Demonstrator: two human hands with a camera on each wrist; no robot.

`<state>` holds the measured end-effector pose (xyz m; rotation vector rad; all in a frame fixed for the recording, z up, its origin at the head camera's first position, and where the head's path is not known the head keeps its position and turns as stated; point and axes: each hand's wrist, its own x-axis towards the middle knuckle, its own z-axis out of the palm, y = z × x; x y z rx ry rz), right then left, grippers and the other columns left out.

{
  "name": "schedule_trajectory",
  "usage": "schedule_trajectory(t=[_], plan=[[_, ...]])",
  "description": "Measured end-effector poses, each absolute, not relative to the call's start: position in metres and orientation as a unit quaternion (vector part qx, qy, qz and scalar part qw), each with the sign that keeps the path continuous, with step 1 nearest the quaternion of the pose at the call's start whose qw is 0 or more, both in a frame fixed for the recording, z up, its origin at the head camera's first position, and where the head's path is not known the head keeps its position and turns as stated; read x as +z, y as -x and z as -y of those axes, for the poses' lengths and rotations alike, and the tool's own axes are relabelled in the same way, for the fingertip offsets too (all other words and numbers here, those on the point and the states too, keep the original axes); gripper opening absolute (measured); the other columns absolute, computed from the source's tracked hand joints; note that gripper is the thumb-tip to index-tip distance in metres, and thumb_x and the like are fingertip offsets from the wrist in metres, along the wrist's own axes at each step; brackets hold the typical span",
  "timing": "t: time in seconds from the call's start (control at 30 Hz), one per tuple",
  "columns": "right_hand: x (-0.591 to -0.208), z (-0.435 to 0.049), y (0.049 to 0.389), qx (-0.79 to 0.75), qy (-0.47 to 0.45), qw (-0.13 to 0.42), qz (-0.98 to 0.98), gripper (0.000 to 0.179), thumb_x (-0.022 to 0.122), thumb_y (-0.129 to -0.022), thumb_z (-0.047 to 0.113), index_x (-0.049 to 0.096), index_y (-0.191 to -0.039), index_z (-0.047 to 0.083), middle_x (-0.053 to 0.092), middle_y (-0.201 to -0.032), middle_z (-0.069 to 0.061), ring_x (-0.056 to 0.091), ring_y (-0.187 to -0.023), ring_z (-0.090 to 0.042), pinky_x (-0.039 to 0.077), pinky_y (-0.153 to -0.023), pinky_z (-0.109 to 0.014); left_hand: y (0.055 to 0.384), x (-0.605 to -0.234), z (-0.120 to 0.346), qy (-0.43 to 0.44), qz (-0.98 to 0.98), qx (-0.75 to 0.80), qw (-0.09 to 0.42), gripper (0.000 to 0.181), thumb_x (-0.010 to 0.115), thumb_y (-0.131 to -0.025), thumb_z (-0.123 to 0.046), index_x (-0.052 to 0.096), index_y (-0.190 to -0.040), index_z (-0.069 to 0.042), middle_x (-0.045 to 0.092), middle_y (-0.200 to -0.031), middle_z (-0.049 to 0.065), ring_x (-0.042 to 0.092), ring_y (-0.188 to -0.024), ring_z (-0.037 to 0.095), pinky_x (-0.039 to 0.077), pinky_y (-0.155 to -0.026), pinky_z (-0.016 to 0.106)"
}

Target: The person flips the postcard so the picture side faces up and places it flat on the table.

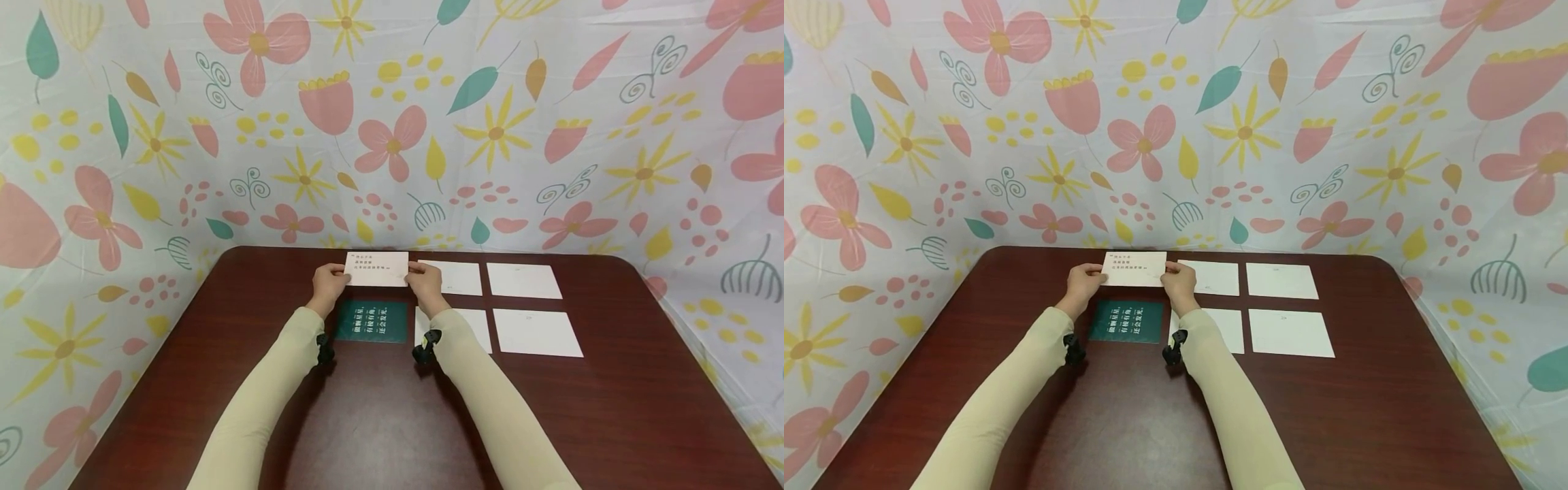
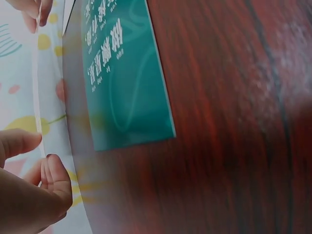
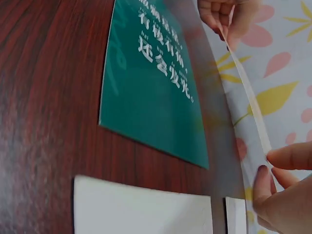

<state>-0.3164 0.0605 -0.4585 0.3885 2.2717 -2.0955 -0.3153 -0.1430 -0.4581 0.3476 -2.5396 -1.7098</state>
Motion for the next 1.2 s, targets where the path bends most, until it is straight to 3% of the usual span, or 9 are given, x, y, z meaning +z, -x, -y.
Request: schedule_trajectory(t=[0.13, 0.33, 0.83, 0.9, 0.97, 1.07, 1.13, 1.2], plan=[[-0.46, -0.062, 0.317, -0.662, -0.115, 0.023, -0.74, 0.046, 0.059, -0.085, -0.007, 0.06, -0.13, 0.003, 0.056, -0.118, -0.017, 0.052, -0.096, -0.025, 0.045, -0.076, -0.033, 0.317, -0.461, 0.144, -0.104, 0.838, -0.535, 0.021, 0.035, 0.066, -0.089, -0.007, 0.061, -0.122, 0.003, 0.058, -0.101, 0.016, 0.055, -0.086, 0.027, 0.048, -0.075, 0.036], [-0.466, -0.064, 0.318, -0.629, -0.105, 0.025, -0.77, 0.049, 0.058, -0.084, -0.007, 0.058, -0.132, 0.003, 0.056, -0.114, -0.014, 0.05, -0.09, -0.023, 0.042, -0.067, -0.027, 0.319, -0.465, 0.142, -0.073, 0.879, -0.471, 0.011, 0.04, 0.069, -0.088, -0.01, 0.06, -0.124, 0.004, 0.059, -0.106, 0.019, 0.056, -0.091, 0.029, 0.051, -0.078, 0.041], [-0.477, -0.058, 0.318, -0.543, -0.059, 0.033, -0.837, 0.054, 0.059, -0.084, -0.006, 0.05, -0.137, -0.004, 0.055, -0.122, -0.02, 0.052, -0.099, -0.026, 0.042, -0.068, -0.03, 0.322, -0.47, 0.142, -0.058, 0.906, -0.419, 0.015, 0.038, 0.07, -0.088, -0.007, 0.061, -0.122, 0.008, 0.063, -0.104, 0.022, 0.061, -0.091, 0.032, 0.053, -0.08, 0.042], [-0.477, -0.057, 0.318, -0.531, -0.052, 0.028, -0.845, 0.054, 0.058, -0.083, -0.006, 0.05, -0.136, -0.005, 0.056, -0.123, -0.02, 0.052, -0.095, -0.023, 0.041, -0.067, -0.029, 0.323, -0.471, 0.142, -0.059, 0.908, -0.414, 0.011, 0.039, 0.069, -0.088, -0.007, 0.061, -0.122, 0.008, 0.063, -0.103, 0.022, 0.061, -0.09, 0.032, 0.053, -0.08, 0.042], [-0.477, -0.056, 0.318, -0.516, -0.044, 0.026, -0.855, 0.055, 0.057, -0.082, -0.007, 0.05, -0.136, -0.005, 0.056, -0.125, -0.021, 0.05, -0.079, -0.02, 0.039, -0.064, -0.029, 0.323, -0.471, 0.142, -0.057, 0.912, -0.406, 0.01, 0.039, 0.07, -0.087, -0.007, 0.061, -0.122, 0.008, 0.064, -0.103, 0.023, 0.062, -0.09, 0.032, 0.053, -0.08, 0.042], [-0.478, -0.054, 0.319, -0.492, -0.036, 0.023, -0.87, 0.056, 0.056, -0.08, -0.008, 0.049, -0.136, -0.006, 0.055, -0.127, -0.022, 0.038, -0.06, -0.016, 0.038, -0.063, -0.029, 0.324, -0.47, 0.142, -0.052, 0.918, -0.393, 0.011, 0.039, 0.07, -0.087, -0.006, 0.061, -0.122, 0.008, 0.064, -0.108, 0.023, 0.062, -0.094, 0.033, 0.053, -0.083, 0.042], [-0.478, -0.053, 0.319, -0.473, -0.032, 0.018, -0.88, 0.056, 0.056, -0.08, -0.008, 0.049, -0.136, -0.007, 0.055, -0.128, -0.023, 0.037, -0.058, -0.017, 0.04, -0.064, -0.03, 0.325, -0.47, 0.142, -0.049, 0.922, -0.385, 0.011, 0.039, 0.07, -0.086, -0.006, 0.061, -0.122, 0.008, 0.064, -0.112, 0.024, 0.062, -0.097, 0.033, 0.053, -0.084, 0.042], [-0.477, -0.051, 0.318, -0.454, -0.029, 0.012, -0.89, 0.056, 0.056, -0.079, -0.008, 0.05, -0.134, -0.008, 0.053, -0.129, -0.024, 0.045, -0.069, -0.019, 0.041, -0.068, -0.03, 0.325, -0.47, 0.142, -0.049, 0.923, -0.381, 0.006, 0.04, 0.07, -0.086, -0.006, 0.061, -0.122, 0.008, 0.062, -0.117, 0.024, 0.062, -0.1, 0.034, 0.053, -0.085, 0.043]])
